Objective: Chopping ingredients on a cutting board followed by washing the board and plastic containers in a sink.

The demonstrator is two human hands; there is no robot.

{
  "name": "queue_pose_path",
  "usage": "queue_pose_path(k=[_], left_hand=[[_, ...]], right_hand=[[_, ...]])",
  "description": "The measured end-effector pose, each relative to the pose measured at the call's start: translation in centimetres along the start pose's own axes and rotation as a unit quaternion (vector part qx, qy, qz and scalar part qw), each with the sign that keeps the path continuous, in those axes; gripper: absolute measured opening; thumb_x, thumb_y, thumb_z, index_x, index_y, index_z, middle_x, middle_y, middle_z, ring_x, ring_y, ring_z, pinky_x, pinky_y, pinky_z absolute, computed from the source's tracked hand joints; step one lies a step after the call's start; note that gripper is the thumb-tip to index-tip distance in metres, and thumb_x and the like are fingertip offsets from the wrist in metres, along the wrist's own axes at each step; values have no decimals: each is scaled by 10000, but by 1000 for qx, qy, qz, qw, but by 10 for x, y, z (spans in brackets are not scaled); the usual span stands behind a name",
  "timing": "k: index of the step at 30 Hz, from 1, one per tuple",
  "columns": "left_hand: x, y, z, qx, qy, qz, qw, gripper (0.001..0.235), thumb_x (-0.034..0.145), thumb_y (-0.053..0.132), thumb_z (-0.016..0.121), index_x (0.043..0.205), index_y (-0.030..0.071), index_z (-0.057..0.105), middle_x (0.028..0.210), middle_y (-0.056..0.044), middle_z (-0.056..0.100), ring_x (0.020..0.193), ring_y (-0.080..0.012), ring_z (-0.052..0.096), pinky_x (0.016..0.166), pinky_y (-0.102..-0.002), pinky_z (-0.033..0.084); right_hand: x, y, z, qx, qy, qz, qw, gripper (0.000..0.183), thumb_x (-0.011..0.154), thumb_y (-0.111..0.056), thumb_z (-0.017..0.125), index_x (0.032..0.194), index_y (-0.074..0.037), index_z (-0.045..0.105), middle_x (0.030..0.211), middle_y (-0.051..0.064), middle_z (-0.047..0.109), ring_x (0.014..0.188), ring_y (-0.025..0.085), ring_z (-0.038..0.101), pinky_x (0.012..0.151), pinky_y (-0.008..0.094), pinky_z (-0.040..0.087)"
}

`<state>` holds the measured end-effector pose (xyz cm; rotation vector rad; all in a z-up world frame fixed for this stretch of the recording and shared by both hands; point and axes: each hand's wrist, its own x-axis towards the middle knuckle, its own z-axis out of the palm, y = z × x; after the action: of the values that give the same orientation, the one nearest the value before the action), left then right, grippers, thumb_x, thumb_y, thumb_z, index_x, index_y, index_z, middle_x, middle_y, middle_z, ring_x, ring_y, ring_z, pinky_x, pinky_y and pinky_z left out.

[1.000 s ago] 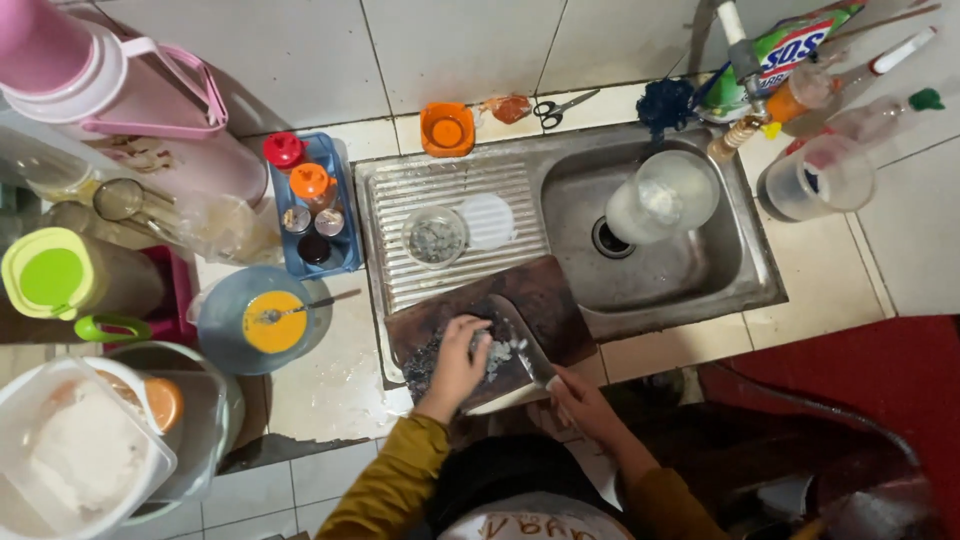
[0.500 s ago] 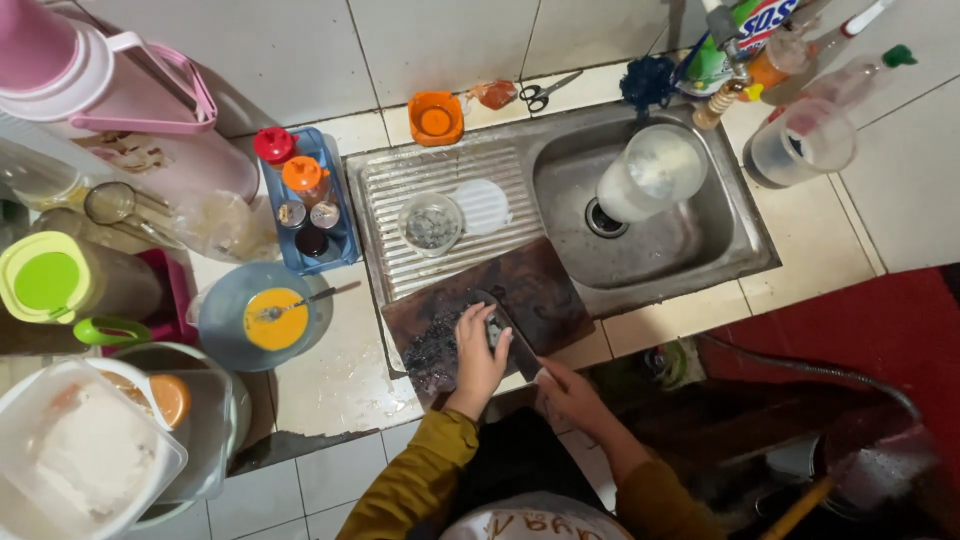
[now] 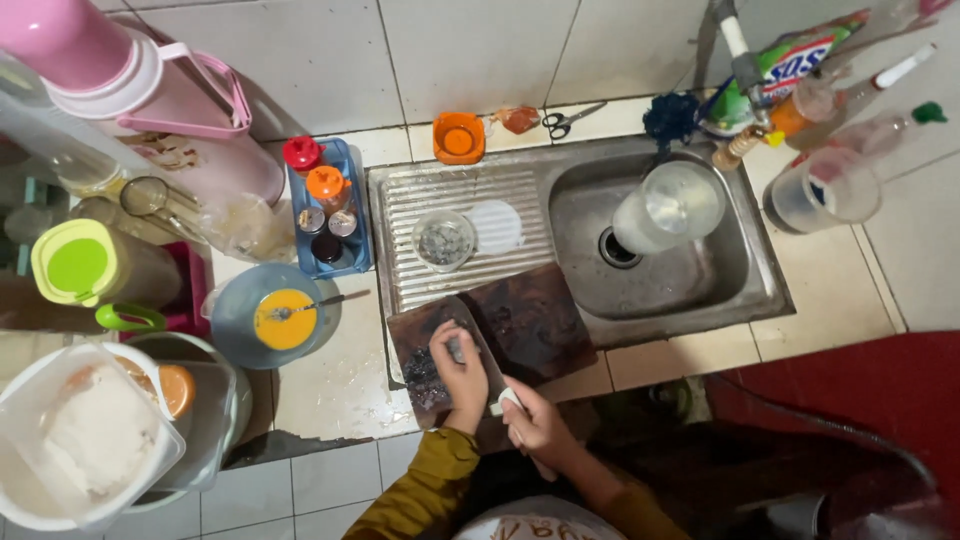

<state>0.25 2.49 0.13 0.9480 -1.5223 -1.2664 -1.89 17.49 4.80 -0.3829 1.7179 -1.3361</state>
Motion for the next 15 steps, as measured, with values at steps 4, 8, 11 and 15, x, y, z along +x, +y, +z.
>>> queue_pose_path(k=[4,8,11,15], left_hand=[[22,1,11,-85,127,-297,943,140,1017,230,551,1079,122,615,1146,-54,655,1095,-204,607,1014,-324,467],[64,34,16,-303,152,-421,841,165,1054,182,522,1179,85,567,1058,-113,647,943,-235,645,837,-356,557],[103,53,27,-317,124,-406,848,261,1063,196,466,1230,14,552,1143,-171,643,1055,-266,625,942,-392,537],[152,13,52,-183,95,-234,950,289,990,315,581,1165,86,565,1221,-123,621,1167,-250,585,1029,-376,466]], right_hand=[[2,-57,-26,117,-55,-2,992,521,1002,-203,505,1478,1,455,719,87,567,393,129,469,351,274,384],[19,-84,-58,143,-26,-1,989,471,994,-158,517,1433,13,499,726,114,566,379,156,451,326,290,371],[31,-107,-75,150,-22,18,988,504,998,-139,484,1491,-37,456,794,103,554,434,168,465,370,308,364],[39,-145,-83,81,-29,16,996,327,1024,-181,458,1265,7,575,778,80,540,447,150,441,414,323,372]])
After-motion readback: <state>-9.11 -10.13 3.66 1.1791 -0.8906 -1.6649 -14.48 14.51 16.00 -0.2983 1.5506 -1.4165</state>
